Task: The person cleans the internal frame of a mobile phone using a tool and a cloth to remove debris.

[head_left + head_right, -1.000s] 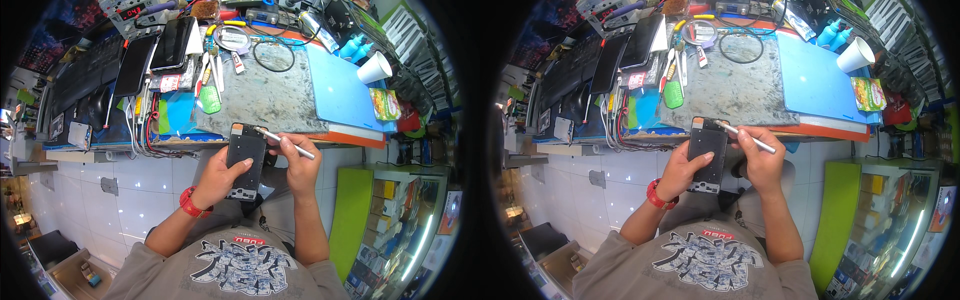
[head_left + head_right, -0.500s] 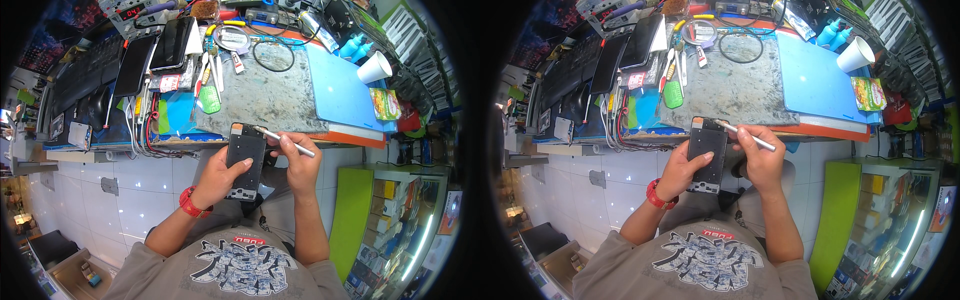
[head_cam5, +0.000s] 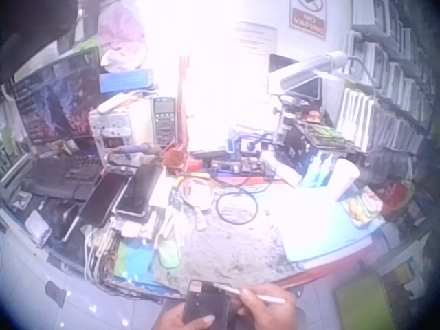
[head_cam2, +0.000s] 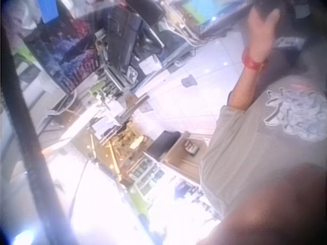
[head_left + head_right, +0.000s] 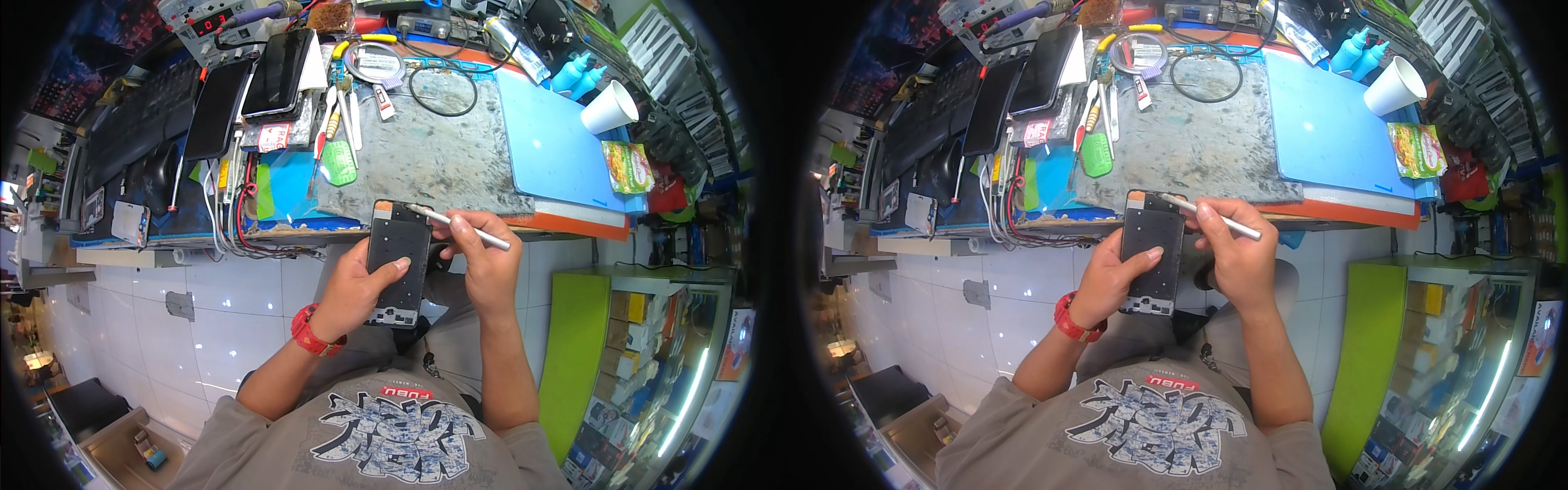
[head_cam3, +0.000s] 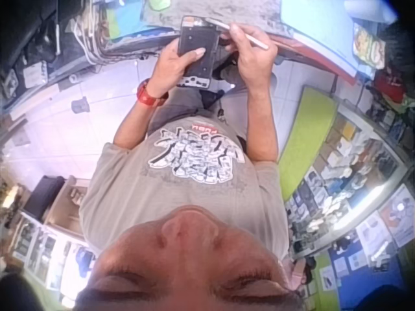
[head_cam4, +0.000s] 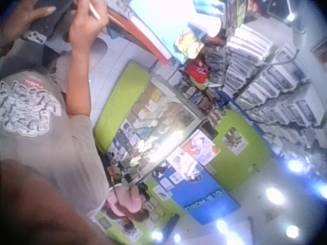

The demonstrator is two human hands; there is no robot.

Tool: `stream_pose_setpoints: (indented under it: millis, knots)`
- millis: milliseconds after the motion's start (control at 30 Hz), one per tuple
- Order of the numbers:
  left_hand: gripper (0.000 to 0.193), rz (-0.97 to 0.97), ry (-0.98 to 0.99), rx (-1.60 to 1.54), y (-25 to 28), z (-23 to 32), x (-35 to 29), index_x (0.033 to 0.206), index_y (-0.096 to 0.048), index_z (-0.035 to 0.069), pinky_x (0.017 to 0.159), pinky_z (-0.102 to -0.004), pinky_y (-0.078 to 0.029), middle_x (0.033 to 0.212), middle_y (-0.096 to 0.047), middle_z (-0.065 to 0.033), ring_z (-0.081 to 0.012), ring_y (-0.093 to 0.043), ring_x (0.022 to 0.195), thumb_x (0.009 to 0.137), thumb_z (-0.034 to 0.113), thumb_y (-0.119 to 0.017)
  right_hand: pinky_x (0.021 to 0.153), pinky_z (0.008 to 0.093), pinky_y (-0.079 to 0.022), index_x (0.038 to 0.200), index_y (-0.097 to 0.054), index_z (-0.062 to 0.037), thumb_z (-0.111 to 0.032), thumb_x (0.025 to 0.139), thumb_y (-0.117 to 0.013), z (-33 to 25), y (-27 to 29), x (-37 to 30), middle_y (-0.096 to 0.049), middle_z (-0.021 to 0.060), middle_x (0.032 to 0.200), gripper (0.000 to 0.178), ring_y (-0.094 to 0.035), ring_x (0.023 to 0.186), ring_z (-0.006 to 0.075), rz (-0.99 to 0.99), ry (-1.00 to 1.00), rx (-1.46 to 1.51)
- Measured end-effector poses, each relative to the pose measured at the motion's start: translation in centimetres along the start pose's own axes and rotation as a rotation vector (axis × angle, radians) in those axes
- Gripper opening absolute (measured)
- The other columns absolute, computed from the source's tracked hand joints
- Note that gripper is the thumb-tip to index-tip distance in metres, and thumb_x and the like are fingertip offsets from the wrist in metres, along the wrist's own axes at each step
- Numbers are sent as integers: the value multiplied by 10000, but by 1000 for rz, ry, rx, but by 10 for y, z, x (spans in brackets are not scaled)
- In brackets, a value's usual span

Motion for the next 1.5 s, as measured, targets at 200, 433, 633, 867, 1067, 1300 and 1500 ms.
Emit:
stream_pose_setpoints:
  millis: [200,433,633,867,1067,1300,1500]
  knots:
    - [326,3,1,15,0,1,0,1278,-592,-15,846,-272,-572,1132,-697,-63,-103,-679,969,979,91,-667,729,270,-588,1052,-703,43,-120,994,-665,-3,10,-2,-752,135,994,177,-723,881,167,7,56,31]
    - [321,-4,-5,37,0,2,0,1272,-598,-15,837,-267,-567,1115,-698,-56,-96,-674,955,980,98,-667,700,236,-510,1023,-718,21,-125,977,-691,-11,6,-7,-730,56,890,155,-646,798,86,19,213,-174]
    - [295,2,-29,19,-2,4,0,1255,-582,-19,795,-262,-569,1087,-684,-42,-82,-662,921,991,91,-653,691,233,-473,1011,-740,15,-120,958,-715,-12,-2,-8,-720,26,861,148,-603,769,61,8,204,-213]
    - [289,3,-35,28,-2,5,0,1250,-582,-19,794,-260,-568,1084,-684,-41,-79,-662,919,992,91,-652,690,237,-467,1011,-740,23,-91,952,-717,-9,-6,-7,-709,26,852,131,-599,762,64,9,229,-232]
    - [288,0,-44,24,-2,5,0,1246,-583,-20,788,-259,-569,1081,-686,-43,-78,-664,913,991,95,-653,695,238,-470,1013,-741,27,-98,952,-727,-6,-6,-6,-711,29,859,140,-602,771,63,18,200,-203]
    - [295,6,-45,50,-1,6,-1,1247,-581,-23,782,-263,-570,1080,-687,-45,-80,-665,904,990,101,-656,720,240,-501,1018,-743,29,-131,965,-720,-5,-1,-6,-735,49,885,170,-641,793,83,44,162,-168]
    - [313,4,-43,41,0,4,0,1265,-587,-18,810,-266,-567,1101,-692,-49,-87,-666,931,984,96,-662,736,260,-556,1032,-730,45,-140,977,-707,-6,0,-7,-752,96,932,195,-684,819,117,52,120,-102]
Point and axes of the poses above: each hand's wrist, its own x-axis towards the middle knuckle, its own y-axis out of the back of the hand, z = x × y, the point moved 9 cm from there along x, towards the middle knuckle
